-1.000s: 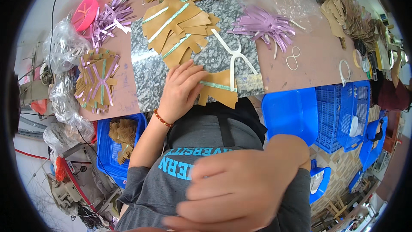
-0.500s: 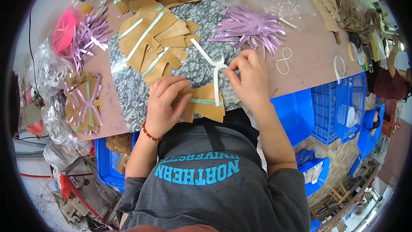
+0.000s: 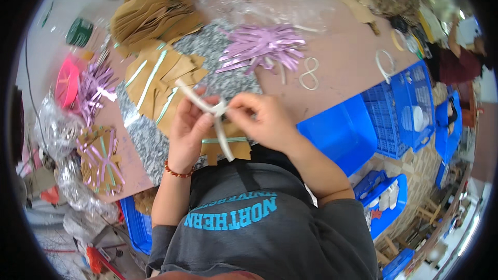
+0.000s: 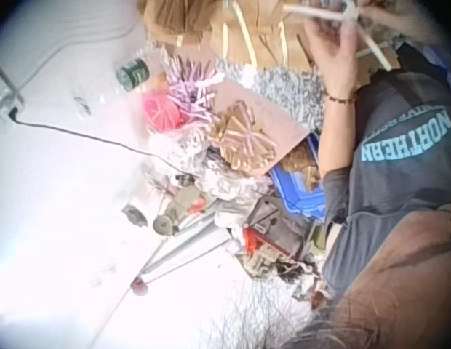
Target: Assembling decorative shoe components by applying adhesive strips to paper-based parts.
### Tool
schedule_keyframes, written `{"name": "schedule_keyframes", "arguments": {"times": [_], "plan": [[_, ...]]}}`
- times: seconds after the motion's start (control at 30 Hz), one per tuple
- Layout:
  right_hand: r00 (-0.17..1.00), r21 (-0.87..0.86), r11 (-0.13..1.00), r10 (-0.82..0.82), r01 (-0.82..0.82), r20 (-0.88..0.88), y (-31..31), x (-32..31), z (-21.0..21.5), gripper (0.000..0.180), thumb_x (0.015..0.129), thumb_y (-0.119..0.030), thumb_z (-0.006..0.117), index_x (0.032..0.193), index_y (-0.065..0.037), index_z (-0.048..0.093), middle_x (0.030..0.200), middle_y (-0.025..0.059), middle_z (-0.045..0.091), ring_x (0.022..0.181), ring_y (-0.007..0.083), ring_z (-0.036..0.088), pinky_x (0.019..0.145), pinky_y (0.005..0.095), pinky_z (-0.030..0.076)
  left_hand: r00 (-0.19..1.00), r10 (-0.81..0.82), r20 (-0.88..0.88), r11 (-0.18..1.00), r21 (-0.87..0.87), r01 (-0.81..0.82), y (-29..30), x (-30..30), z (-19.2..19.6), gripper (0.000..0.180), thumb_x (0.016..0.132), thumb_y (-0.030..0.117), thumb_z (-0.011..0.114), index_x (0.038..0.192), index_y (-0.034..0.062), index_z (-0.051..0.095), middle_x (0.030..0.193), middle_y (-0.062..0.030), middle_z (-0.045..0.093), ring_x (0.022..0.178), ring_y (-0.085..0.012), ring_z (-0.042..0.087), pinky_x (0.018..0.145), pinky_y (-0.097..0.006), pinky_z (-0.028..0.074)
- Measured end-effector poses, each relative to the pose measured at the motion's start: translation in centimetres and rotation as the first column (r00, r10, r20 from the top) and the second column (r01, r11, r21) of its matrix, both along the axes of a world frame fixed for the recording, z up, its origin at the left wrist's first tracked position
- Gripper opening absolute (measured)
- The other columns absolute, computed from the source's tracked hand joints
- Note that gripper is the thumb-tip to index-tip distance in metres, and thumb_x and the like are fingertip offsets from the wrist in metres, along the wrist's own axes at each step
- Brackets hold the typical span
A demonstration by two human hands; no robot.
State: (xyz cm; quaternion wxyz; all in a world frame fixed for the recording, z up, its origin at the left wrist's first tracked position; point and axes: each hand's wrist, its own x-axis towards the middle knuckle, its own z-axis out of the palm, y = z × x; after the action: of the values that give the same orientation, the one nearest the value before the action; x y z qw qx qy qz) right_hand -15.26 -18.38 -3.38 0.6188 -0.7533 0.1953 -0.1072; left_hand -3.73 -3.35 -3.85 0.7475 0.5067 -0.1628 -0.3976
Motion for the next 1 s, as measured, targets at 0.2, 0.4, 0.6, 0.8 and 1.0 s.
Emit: {"name": "schedule_keyframes", "arguments": {"times": [0.2,0.4,0.6,0.8,1.0], "plan": [[0.997,-0.145,0.987,-0.072,0.067,-0.031,-1.6,-2.0,0.5,0.010,0.091,-0.009,0.069,0.100,-0.005,0.068,0.088,0.0011,0.069,0.079,0.0095,0.064,0.072,0.0273,0.052,0.999,0.043,-0.016,0.990,0.132,-0.041,0.8,0.2,-1.2,0.015,0.099,0.005,0.059,0.112,0.0007,0.064,0.094,-0.0092,0.071,0.071,-0.0105,0.065,0.064,-0.022,0.053],[0.709,-0.932,0.091,-0.676,0.351,0.201,-24.2,-12.9,-5.2,0.026,0.094,-0.016,0.052,0.115,-0.009,0.065,0.104,0.0202,0.069,0.098,0.0399,0.065,0.086,0.0497,0.051,0.997,0.042,-0.071,0.994,0.101,-0.035,0.2,0.6,-1.8,0.025,0.099,0.004,0.057,0.123,-0.0019,0.058,0.108,-0.0138,0.068,0.095,-0.0184,0.068,0.076,-0.026,0.056],[0.470,-0.997,0.078,-0.880,-0.010,-0.074,-27.9,-17.8,-6.3,0.027,0.092,-0.019,0.056,0.114,-0.007,0.066,0.103,0.0189,0.068,0.098,0.0362,0.065,0.081,0.0496,0.051,0.952,-0.091,-0.291,0.992,0.055,0.111,-2.5,-1.0,-0.7,0.035,0.106,0.018,0.044,0.136,0.0005,0.050,0.123,-0.0174,0.064,0.105,-0.0218,0.067,0.088,-0.029,0.054],[0.613,-0.166,0.592,-0.738,0.788,0.280,-23.7,-16.6,-5.3,0.025,0.100,-0.021,0.057,0.118,-0.005,0.059,0.094,0.0069,0.061,0.088,0.0230,0.061,0.082,0.0365,0.051,0.883,-0.079,-0.462,0.993,0.043,0.111,-2.2,-1.3,-0.7,0.036,0.104,0.015,0.049,0.138,0.0025,0.048,0.124,-0.0173,0.064,0.114,-0.0245,0.065,0.091,-0.029,0.055],[0.645,0.198,0.944,-0.326,0.265,0.691,-11.3,-9.6,1.0,0.014,0.100,-0.012,0.058,0.111,-0.003,0.055,0.095,0.0089,0.056,0.079,0.0218,0.059,0.076,0.0358,0.053,0.960,-0.088,-0.267,0.996,-0.008,0.089,-1.0,-1.9,-1.8,0.034,0.094,-0.004,0.061,0.127,0.0043,0.055,0.108,-0.0100,0.068,0.106,-0.0231,0.068,0.090,-0.034,0.057]]}}
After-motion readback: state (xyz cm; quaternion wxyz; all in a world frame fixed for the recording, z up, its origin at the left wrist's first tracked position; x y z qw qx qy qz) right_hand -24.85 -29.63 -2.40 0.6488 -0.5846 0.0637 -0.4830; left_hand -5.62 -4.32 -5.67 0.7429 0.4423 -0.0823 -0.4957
